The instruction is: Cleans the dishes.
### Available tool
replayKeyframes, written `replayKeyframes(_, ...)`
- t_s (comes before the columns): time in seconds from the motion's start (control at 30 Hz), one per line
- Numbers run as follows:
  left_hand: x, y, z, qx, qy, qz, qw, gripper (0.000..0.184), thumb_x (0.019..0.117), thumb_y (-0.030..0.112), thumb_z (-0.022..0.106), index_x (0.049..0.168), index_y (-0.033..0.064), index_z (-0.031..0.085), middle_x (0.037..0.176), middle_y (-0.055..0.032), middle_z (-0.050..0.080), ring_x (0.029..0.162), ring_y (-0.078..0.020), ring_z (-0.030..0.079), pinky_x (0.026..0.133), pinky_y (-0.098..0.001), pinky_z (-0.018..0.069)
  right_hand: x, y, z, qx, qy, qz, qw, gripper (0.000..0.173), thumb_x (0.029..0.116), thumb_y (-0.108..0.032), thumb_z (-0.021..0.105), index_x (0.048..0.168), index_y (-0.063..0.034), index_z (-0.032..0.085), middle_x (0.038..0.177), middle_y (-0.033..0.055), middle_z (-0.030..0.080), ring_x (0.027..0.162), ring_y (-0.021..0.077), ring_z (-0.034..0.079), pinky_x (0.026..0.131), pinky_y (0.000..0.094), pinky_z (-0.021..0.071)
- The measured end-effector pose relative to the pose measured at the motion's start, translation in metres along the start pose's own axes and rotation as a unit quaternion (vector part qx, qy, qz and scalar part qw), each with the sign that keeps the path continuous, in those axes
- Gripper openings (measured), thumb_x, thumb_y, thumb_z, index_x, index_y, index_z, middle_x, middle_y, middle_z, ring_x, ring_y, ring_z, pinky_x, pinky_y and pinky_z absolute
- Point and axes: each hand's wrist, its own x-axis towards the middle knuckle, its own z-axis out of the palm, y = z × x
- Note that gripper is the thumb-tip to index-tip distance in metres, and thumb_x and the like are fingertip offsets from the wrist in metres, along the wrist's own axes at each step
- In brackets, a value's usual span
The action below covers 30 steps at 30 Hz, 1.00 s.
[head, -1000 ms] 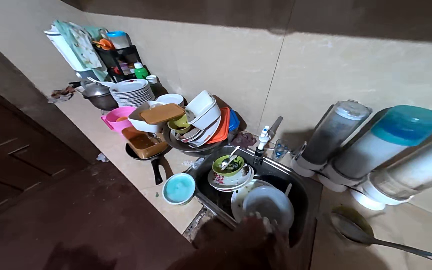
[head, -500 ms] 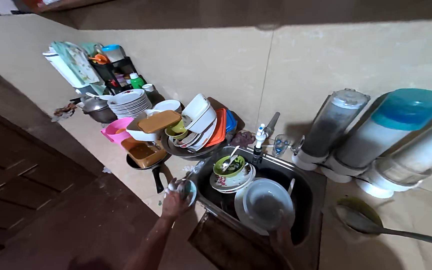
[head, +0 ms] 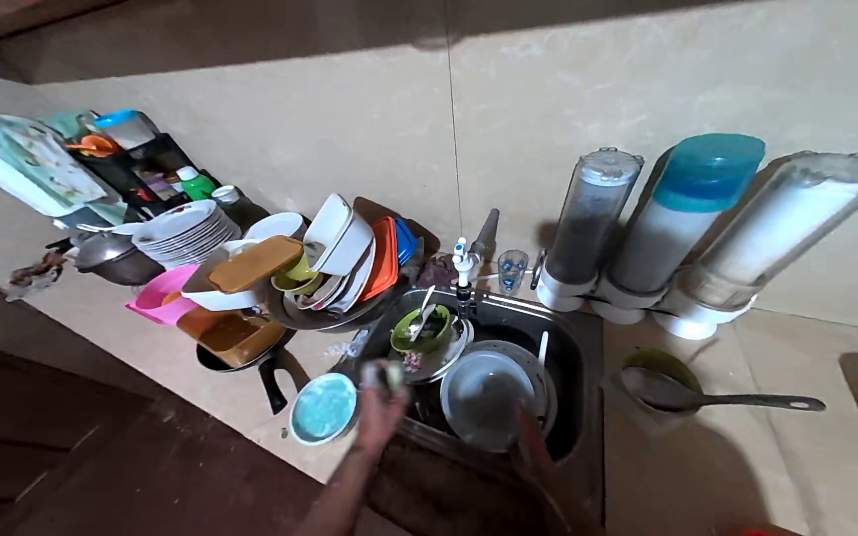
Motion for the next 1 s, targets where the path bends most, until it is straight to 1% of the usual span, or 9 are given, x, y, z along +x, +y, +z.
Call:
replayKeyframes(0.17, -0.027, 0.035, 0.124, 0.185, -0.282, -0.007, 0.942, 0.046, 0.1043, 0.027, 0.056, 0.137, -0.0048, 0.059, 0.145, -0.0269, 0.055, 0.139, -0.0379, 0.051, 0.119, -0.0478, 0.0373, 0.004, 0.004, -0.008, -0.092, -0.064, -0.051, 0.992, 0.049, 0.1128, -0.027, 0.031, 0.146, 0.0078, 0.043, 0.136, 0.0232, 0.057, 0.121, 0.0209, 0.059, 0.105, 0.0370, 0.0488)
replayKeyframes(0.3, -0.030, 0.057, 0.121, 0.276, -0.477, 0.012, 0.835, 0.041, 0.1043, 0.014, 0.054, 0.140, -0.0046, 0.056, 0.152, -0.0283, 0.047, 0.146, -0.0440, 0.039, 0.121, -0.0542, 0.0309, -0.008, -0.009, -0.006, -0.061, 0.064, -0.077, 0.993, 0.047, 0.1122, -0.023, 0.036, 0.148, 0.0076, 0.041, 0.139, 0.0263, 0.056, 0.124, 0.0256, 0.059, 0.107, 0.0402, 0.0472)
replayKeyframes(0.4, -0.007, 0.044, 0.103, 0.329, -0.429, -0.026, 0.841, 0.042, 0.1072, 0.011, 0.047, 0.146, -0.0047, 0.049, 0.148, -0.0323, 0.049, 0.136, -0.0463, 0.051, 0.112, -0.0556, 0.0425, -0.009, -0.007, -0.004, -0.068, 0.046, -0.103, 0.991, 0.061, 0.1096, -0.021, 0.042, 0.161, 0.0001, 0.018, 0.166, 0.0233, 0.022, 0.153, 0.0327, 0.028, 0.124, 0.0459, 0.0244)
replayKeyframes(0.47, 0.003, 0.048, 0.108, 0.329, -0.360, -0.035, 0.872, 0.044, 0.1087, 0.014, 0.044, 0.152, 0.0049, 0.046, 0.150, -0.0273, 0.049, 0.135, -0.0430, 0.054, 0.111, -0.0533, 0.0450, -0.011, -0.009, -0.003, -0.083, 0.035, -0.062, 0.994, 0.063, 0.1105, -0.026, 0.042, 0.162, -0.0004, 0.016, 0.165, 0.0249, 0.023, 0.152, 0.0344, 0.029, 0.124, 0.0479, 0.0254)
replayKeyframes(0.57, -0.009, 0.051, 0.128, 0.242, -0.307, -0.013, 0.920, 0.038, 0.1060, 0.017, 0.052, 0.135, -0.0072, 0.060, 0.135, -0.0305, 0.061, 0.130, -0.0428, 0.057, 0.113, -0.0515, 0.0420, -0.008, -0.009, -0.007, -0.063, -0.009, -0.036, 0.997, 0.060, 0.1118, -0.029, 0.038, 0.160, 0.0026, 0.020, 0.162, 0.0265, 0.030, 0.149, 0.0323, 0.035, 0.122, 0.0461, 0.0296)
replayKeyframes(0.7, -0.015, 0.064, 0.126, 0.293, -0.514, 0.031, 0.805, 0.040, 0.1067, 0.021, 0.050, 0.133, -0.0083, 0.060, 0.137, -0.0287, 0.059, 0.134, -0.0422, 0.053, 0.115, -0.0539, 0.0392, 0.002, -0.003, -0.006, -0.001, 0.053, -0.070, 0.996, 0.050, 0.1124, -0.027, 0.034, 0.149, 0.0061, 0.038, 0.136, 0.0256, 0.055, 0.119, 0.0248, 0.059, 0.101, 0.0390, 0.0501)
replayKeyframes(0.8, 0.003, 0.051, 0.105, 0.378, -0.505, 0.030, 0.775, 0.037, 0.1039, 0.010, 0.053, 0.135, -0.0104, 0.057, 0.145, -0.0333, 0.051, 0.137, -0.0486, 0.048, 0.114, -0.0583, 0.0388, -0.006, -0.010, -0.006, -0.065, 0.061, -0.070, 0.994, 0.060, 0.1113, -0.027, 0.039, 0.161, 0.0019, 0.019, 0.165, 0.0264, 0.023, 0.152, 0.0358, 0.027, 0.124, 0.0484, 0.0239)
replayKeyframes(0.9, 0.013, 0.050, 0.115, 0.358, -0.410, -0.059, 0.837, 0.046, 0.1076, 0.019, 0.049, 0.148, -0.0038, 0.046, 0.149, -0.0280, 0.049, 0.137, -0.0418, 0.051, 0.114, -0.0520, 0.0425, -0.007, -0.011, -0.007, -0.082, 0.056, -0.046, 0.994, 0.063, 0.1110, -0.031, 0.040, 0.162, -0.0013, 0.018, 0.166, 0.0248, 0.021, 0.154, 0.0368, 0.024, 0.124, 0.0508, 0.0224)
replayKeyframes(1.0, 0.019, 0.047, 0.136, 0.161, -0.323, -0.084, 0.929, 0.040, 0.1056, 0.022, 0.056, 0.134, -0.0070, 0.056, 0.129, -0.0271, 0.064, 0.122, -0.0378, 0.063, 0.108, -0.0502, 0.0475, -0.002, -0.007, -0.012, -0.045, 0.054, -0.053, 0.996, 0.063, 0.1102, -0.030, 0.042, 0.161, 0.0000, 0.019, 0.164, 0.0273, 0.025, 0.151, 0.0369, 0.029, 0.123, 0.0506, 0.0261)
